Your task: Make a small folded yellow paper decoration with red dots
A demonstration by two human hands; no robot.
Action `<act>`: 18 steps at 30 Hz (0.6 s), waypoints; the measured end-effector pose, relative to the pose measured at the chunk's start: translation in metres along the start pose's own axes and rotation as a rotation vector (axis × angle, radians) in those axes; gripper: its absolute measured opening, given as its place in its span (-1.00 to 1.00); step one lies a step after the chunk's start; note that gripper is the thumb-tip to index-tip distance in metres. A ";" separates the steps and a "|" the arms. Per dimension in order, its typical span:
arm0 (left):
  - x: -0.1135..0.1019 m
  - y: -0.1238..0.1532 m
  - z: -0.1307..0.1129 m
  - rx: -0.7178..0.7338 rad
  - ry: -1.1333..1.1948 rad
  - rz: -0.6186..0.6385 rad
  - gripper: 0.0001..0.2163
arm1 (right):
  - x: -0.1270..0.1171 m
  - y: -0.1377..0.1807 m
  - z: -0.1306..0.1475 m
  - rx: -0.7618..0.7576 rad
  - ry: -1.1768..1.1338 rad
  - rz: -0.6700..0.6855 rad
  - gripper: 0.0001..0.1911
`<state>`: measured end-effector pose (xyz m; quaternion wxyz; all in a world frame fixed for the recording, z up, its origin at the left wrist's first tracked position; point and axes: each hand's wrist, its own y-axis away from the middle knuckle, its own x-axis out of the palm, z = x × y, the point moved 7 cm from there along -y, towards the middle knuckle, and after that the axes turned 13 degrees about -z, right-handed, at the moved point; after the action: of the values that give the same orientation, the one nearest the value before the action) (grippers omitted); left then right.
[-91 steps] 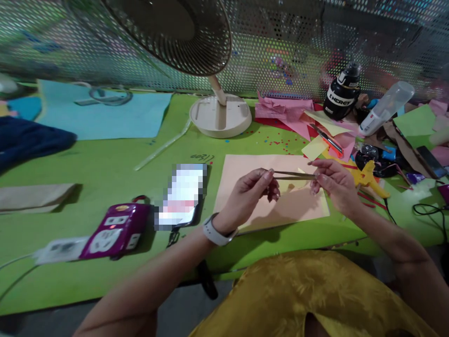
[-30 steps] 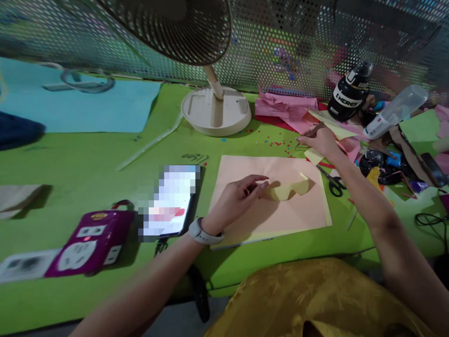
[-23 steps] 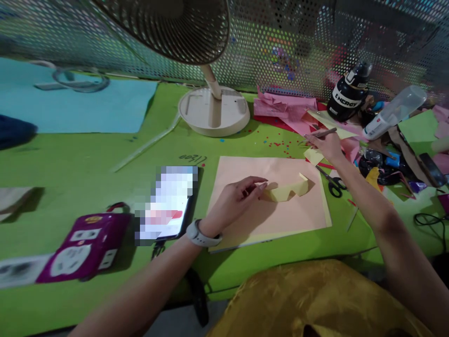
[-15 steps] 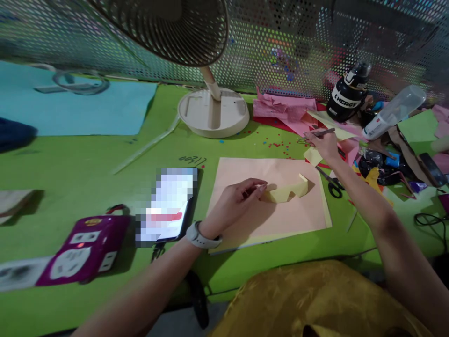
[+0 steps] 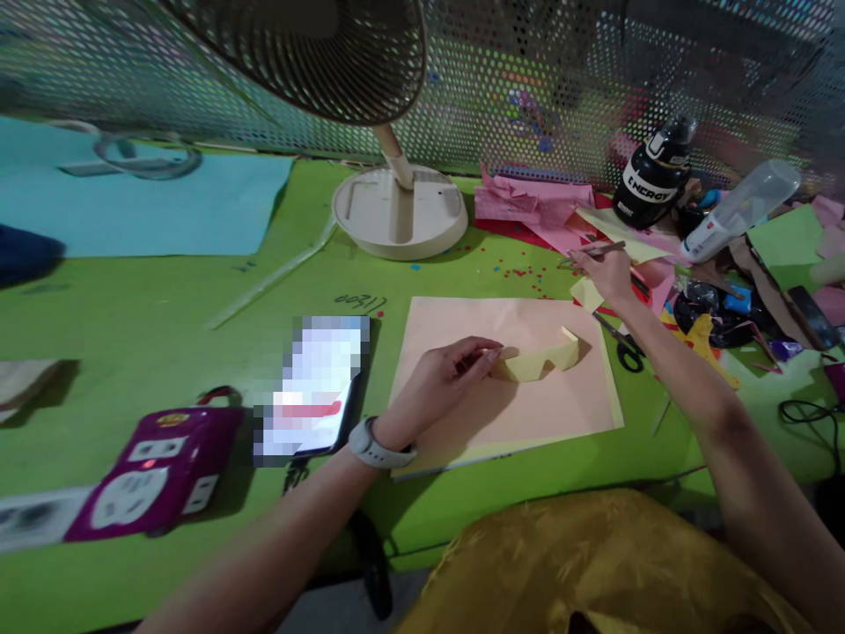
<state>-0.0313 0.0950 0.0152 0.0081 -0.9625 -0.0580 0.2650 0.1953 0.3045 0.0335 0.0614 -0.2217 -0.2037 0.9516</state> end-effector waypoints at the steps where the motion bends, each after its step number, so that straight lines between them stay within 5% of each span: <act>1: 0.000 0.000 0.000 0.003 0.005 -0.001 -0.61 | 0.000 0.000 0.000 -0.001 0.003 0.000 -0.71; 18: 0.000 -0.001 0.000 0.021 0.002 -0.018 -0.65 | 0.000 0.007 0.005 -0.083 0.142 -0.049 -0.79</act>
<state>-0.0312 0.0961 0.0157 0.0205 -0.9621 -0.0639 0.2643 0.1925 0.2969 0.0345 0.0899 -0.2860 -0.2436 0.9224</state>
